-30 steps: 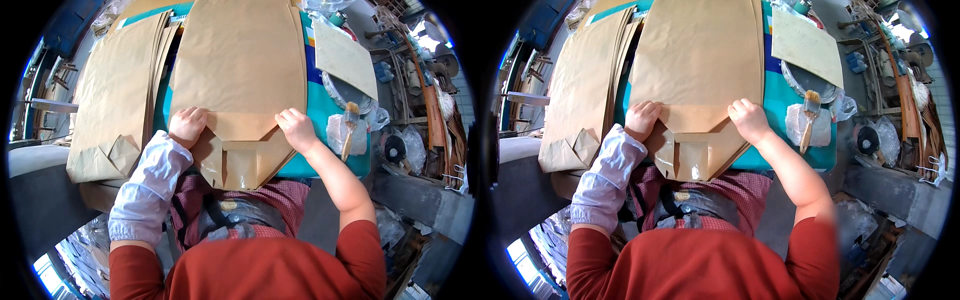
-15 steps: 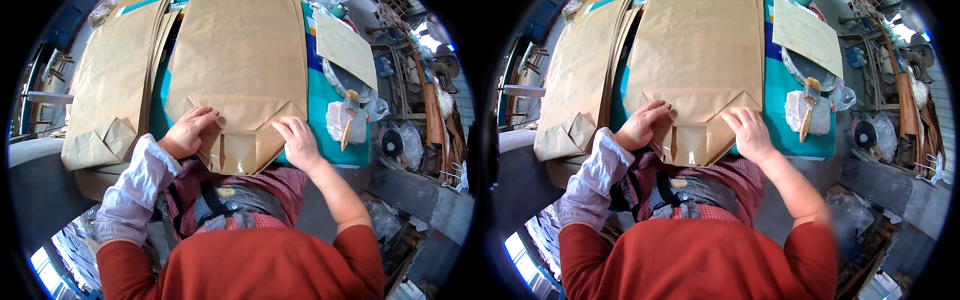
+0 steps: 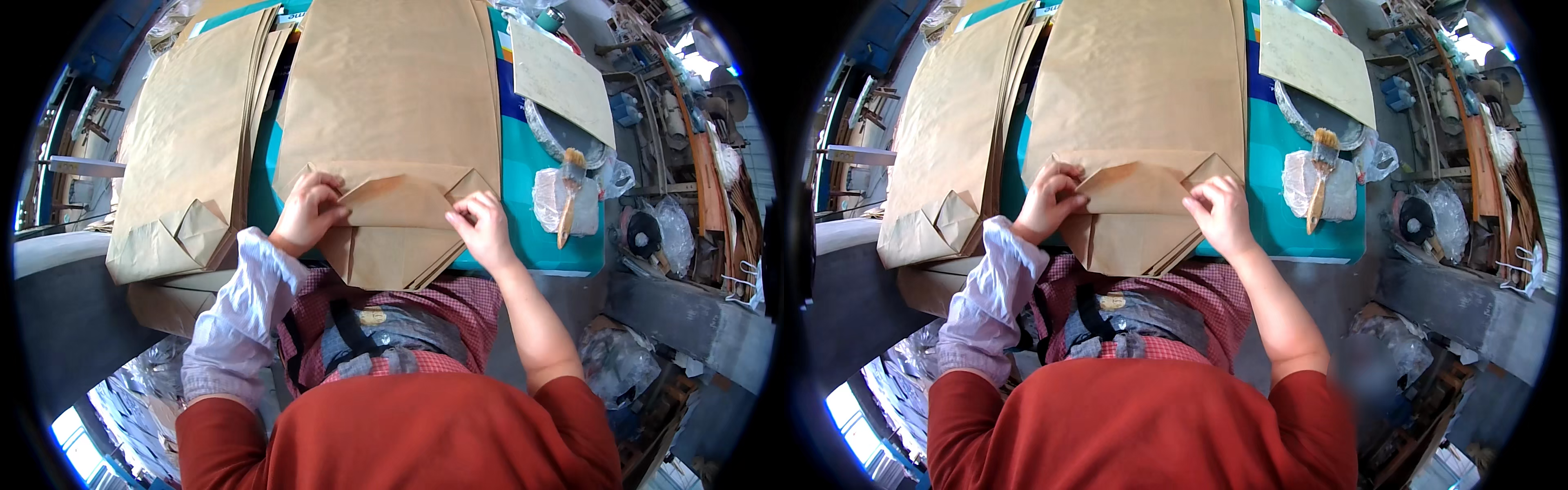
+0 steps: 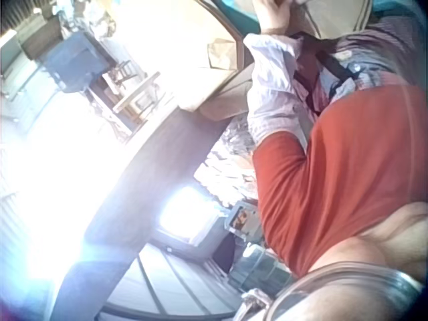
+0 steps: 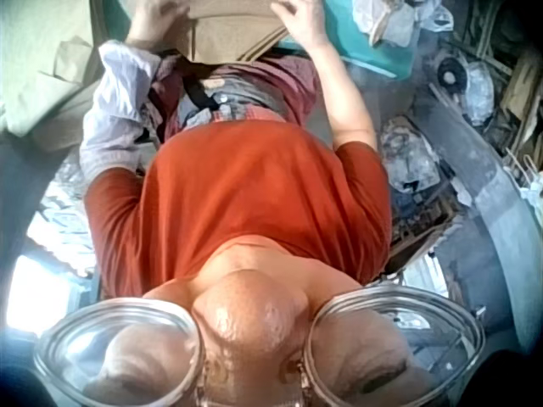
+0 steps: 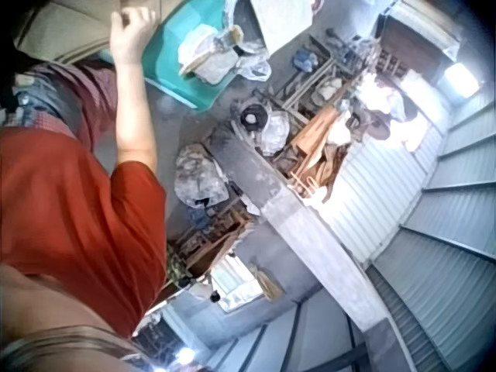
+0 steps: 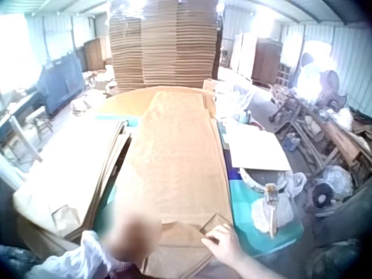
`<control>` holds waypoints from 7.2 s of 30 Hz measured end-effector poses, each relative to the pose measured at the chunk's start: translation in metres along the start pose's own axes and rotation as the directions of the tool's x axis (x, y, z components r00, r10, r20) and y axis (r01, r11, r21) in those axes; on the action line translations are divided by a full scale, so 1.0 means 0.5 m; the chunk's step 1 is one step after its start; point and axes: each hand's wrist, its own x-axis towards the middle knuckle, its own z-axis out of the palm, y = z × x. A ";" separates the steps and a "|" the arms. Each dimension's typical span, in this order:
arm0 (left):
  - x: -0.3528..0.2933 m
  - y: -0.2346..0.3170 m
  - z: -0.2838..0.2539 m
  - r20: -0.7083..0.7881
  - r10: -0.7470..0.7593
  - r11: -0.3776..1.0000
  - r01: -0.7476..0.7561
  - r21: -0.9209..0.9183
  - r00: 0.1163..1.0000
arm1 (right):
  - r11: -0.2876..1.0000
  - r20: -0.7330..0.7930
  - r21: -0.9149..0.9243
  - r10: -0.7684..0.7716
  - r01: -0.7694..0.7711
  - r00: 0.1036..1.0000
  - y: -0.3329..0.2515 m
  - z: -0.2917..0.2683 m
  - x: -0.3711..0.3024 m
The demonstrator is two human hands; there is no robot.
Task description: The person folds brown paper sheets on a workbench, using a brush to apply adhesive to the edges and pressing the folds to secure them. The person repeatedly folds and stacks the finished sheets.
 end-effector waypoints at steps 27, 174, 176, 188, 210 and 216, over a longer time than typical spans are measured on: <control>0.030 0.070 0.075 0.269 -0.056 0.852 -0.095 0.515 0.961 | 0.904 0.269 -0.398 -0.051 0.160 0.962 -0.105 0.113 0.036; 0.119 0.192 0.093 0.683 -0.194 0.776 -0.316 0.546 0.704 | 0.773 0.789 -0.511 0.247 0.377 0.563 -0.148 -0.009 0.149; 0.124 0.226 0.076 0.672 -0.467 0.799 -0.051 0.599 0.575 | 0.690 0.735 -0.629 0.378 0.358 0.563 -0.156 0.007 0.159; 0.050 0.074 -0.019 0.220 -0.208 0.868 0.076 0.490 0.953 | 0.709 0.661 -0.615 0.226 0.344 0.716 -0.060 -0.070 0.146; 0.094 0.032 0.032 0.251 -0.409 0.902 0.348 0.255 0.877 | 0.730 0.452 -0.658 0.186 0.186 0.872 -0.085 -0.003 0.166; 0.079 0.054 -0.006 0.331 -0.343 0.935 0.288 0.205 0.879 | 0.791 -0.048 -0.570 -0.302 0.222 0.952 -0.020 -0.223 0.045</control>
